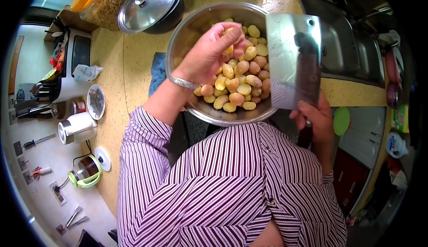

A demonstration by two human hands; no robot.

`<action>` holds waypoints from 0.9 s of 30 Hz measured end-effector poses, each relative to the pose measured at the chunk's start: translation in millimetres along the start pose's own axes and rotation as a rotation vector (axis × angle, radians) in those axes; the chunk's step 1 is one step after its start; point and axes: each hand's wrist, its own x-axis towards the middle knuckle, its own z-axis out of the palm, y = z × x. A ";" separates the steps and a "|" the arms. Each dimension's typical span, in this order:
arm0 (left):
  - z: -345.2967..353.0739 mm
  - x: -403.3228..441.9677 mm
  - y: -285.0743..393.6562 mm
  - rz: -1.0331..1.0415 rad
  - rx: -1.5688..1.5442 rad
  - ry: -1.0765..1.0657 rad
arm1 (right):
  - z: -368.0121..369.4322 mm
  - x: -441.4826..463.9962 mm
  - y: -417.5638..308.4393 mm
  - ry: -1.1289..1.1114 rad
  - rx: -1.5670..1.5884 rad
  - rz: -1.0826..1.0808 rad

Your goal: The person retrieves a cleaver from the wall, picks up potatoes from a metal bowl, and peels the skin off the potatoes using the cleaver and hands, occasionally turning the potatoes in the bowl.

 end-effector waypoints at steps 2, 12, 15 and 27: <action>-13.5 5.1 -0.3 0.109 0.377 0.073 | -2.8 -1.6 -1.9 0.005 -0.021 0.007; -29.2 -58.1 10.9 0.034 1.765 -0.337 | -5.8 -14.9 -11.4 0.062 -0.094 0.026; -25.6 -67.2 -19.5 0.092 1.792 -0.202 | -12.3 -13.0 -7.6 0.037 -0.087 0.018; -33.9 -23.1 11.4 -0.018 0.446 0.027 | 5.2 -17.1 -22.2 0.063 -0.224 0.050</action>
